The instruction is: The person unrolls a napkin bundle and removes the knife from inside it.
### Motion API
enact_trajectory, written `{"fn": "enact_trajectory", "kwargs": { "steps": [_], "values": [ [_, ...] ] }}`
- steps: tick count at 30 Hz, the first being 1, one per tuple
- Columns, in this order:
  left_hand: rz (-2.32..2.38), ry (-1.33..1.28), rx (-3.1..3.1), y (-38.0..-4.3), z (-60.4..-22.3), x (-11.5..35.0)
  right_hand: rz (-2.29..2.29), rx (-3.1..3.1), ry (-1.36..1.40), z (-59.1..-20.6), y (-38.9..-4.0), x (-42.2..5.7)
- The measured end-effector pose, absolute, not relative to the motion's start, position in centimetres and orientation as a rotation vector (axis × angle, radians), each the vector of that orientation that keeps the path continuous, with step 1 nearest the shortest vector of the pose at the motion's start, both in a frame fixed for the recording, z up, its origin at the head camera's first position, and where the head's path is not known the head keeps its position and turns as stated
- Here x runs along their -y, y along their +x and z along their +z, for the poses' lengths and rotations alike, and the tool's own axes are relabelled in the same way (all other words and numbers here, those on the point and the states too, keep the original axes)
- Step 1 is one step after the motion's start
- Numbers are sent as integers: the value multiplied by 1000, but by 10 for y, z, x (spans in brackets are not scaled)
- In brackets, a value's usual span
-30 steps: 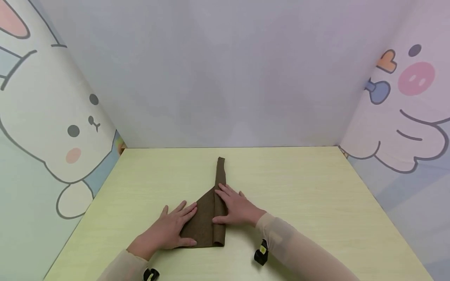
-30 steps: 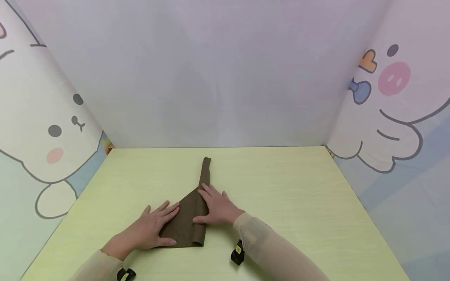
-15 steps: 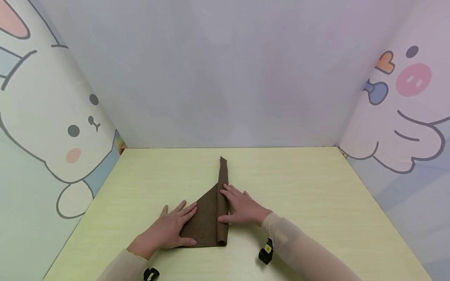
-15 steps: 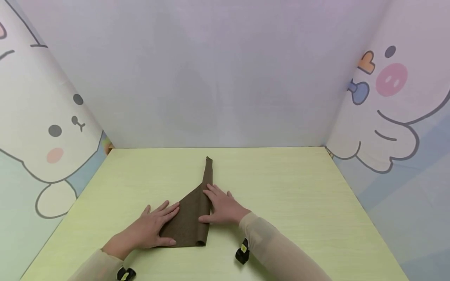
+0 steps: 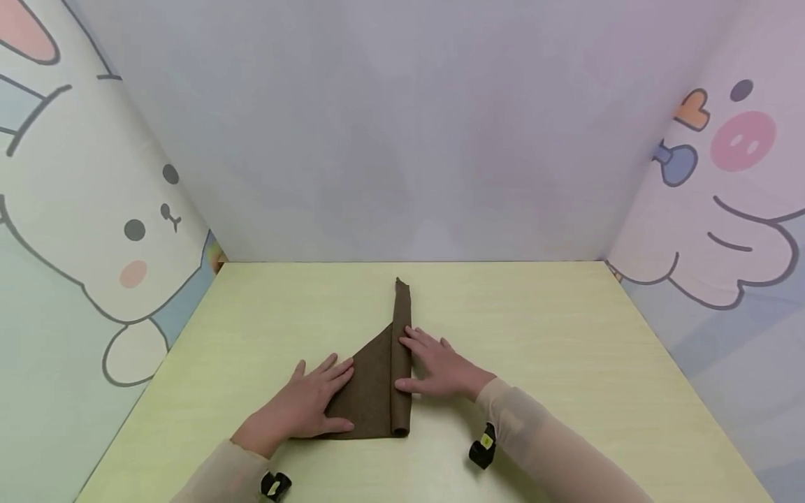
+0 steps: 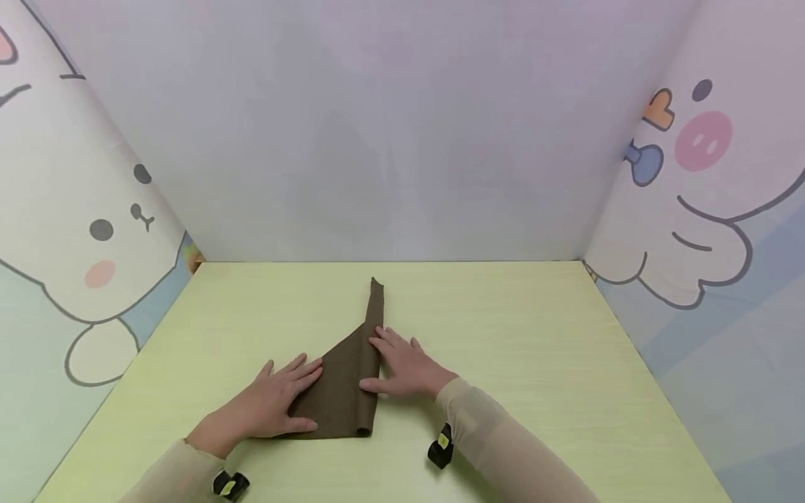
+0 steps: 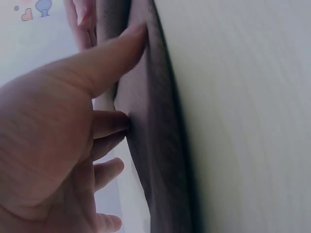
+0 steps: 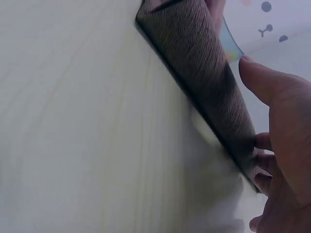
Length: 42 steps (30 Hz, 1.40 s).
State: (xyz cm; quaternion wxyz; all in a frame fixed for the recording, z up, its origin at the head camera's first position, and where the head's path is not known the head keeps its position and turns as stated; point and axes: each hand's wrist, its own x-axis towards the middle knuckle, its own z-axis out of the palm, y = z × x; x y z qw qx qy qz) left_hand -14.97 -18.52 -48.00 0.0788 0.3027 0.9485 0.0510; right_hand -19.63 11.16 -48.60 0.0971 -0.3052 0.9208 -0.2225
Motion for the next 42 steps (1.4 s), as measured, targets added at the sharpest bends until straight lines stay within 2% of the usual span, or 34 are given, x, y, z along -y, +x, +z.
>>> {"fn": "enact_trajectory", "kwargs": {
  "steps": [11, 42],
  "values": [
    [257, 894, -2811, -148, -479, 168, -425, -2771, -1088, -483, -180, -78],
    [203, 925, -2807, -147, -480, 166, -468, -2778, -1029, -487, -180, -99]
  ]
}}
